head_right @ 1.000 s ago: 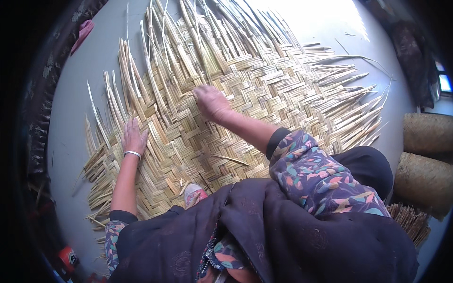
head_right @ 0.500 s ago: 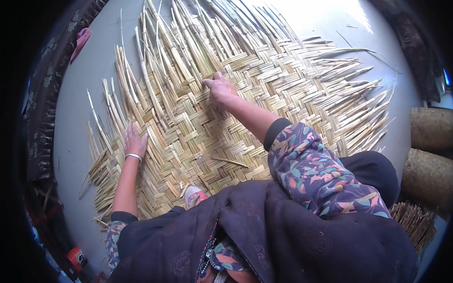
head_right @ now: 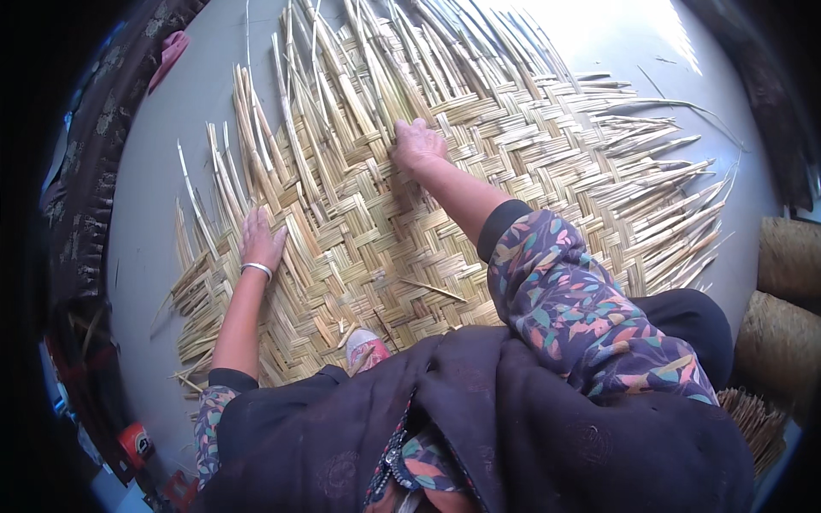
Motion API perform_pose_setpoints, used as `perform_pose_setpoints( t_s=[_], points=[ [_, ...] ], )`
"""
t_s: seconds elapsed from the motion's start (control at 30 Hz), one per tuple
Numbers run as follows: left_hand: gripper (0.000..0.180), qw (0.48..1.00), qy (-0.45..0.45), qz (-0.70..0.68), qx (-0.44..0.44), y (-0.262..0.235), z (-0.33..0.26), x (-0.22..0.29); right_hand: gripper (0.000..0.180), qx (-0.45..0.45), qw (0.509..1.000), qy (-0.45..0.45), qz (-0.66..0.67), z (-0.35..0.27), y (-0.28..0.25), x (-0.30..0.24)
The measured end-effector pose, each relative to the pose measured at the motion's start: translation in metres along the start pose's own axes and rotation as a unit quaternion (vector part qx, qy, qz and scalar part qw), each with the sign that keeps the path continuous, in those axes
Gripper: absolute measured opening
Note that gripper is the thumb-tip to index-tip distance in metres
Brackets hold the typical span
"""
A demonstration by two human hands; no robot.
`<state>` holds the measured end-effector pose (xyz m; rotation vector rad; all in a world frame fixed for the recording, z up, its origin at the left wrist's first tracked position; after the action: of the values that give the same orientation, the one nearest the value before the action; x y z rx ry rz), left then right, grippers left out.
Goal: The person weaves a large circular mat or basket base using dried palm leaves. They interlace the leaves by hand, repeatedly pulling and adjusting strands to form a tight pattern. The work is performed on the floor with the camera positioned overhead.
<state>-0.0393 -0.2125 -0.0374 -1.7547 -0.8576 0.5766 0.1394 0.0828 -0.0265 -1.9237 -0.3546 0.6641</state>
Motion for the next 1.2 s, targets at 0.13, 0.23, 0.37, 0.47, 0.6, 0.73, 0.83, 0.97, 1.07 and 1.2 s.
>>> perform_pose_setpoints(
  t_s=[0.13, 0.23, 0.37, 0.47, 0.6, 0.73, 0.83, 0.97, 1.07, 1.2],
  points=[
    [0.075, 1.0, -0.001, 0.006, 0.014, 0.002, -0.003, -0.002, 0.032, 0.0, 1.0, -0.01, 0.014, -0.003, 0.001, 0.001],
    [0.074, 0.999, -0.014, -0.001, 0.035, 0.006, -0.011, -0.005, 0.029, 0.015, 1.0, -0.022, 0.015, -0.007, 0.0, 0.001],
    [0.073, 0.998, -0.008, 0.003, 0.054, 0.02, -0.032, -0.001, 0.024, 0.093, 0.99, -0.105, -0.007, -0.018, 0.008, -0.005],
    [0.072, 0.998, 0.005, 0.001, 0.063, 0.025, -0.035, -0.003, 0.018, 0.152, 0.959, -0.24, 0.002, -0.026, 0.011, -0.031],
    [0.072, 0.997, 0.003, 0.014, 0.071, 0.025, -0.038, -0.009, 0.017, 0.016, 0.978, -0.194, 0.074, -0.015, 0.017, -0.083],
    [0.072, 0.996, 0.025, 0.018, 0.085, 0.027, -0.037, -0.004, 0.019, 0.011, 0.981, -0.178, 0.078, 0.007, 0.015, -0.085],
    [0.072, 0.995, 0.033, 0.02, 0.094, 0.032, -0.04, -0.009, 0.019, -0.028, 0.984, -0.164, 0.065, 0.001, 0.011, -0.078],
    [0.071, 0.992, 0.048, 0.023, 0.117, 0.041, -0.04, -0.013, 0.031, -0.133, 0.984, -0.116, 0.002, -0.025, 0.026, -0.036],
    [0.07, 0.989, 0.053, 0.028, 0.137, 0.041, -0.041, -0.014, 0.033, -0.11, 0.99, -0.091, 0.006, -0.033, 0.026, -0.03],
    [0.07, 0.988, 0.057, 0.031, 0.142, 0.038, -0.041, -0.01, 0.033, -0.116, 0.991, -0.059, 0.019, -0.029, 0.029, -0.028]
  ],
)
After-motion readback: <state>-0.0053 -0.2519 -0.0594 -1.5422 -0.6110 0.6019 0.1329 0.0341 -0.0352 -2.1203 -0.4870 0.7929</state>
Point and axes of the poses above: each hand's wrist, its own z-axis towards the middle knuckle, its own y-axis out of the palm, x = y × z, the point moved 4 cm from there along z, towards the middle knuckle, and after that the axes turned 1 degree about x, right-handed, at the moved point
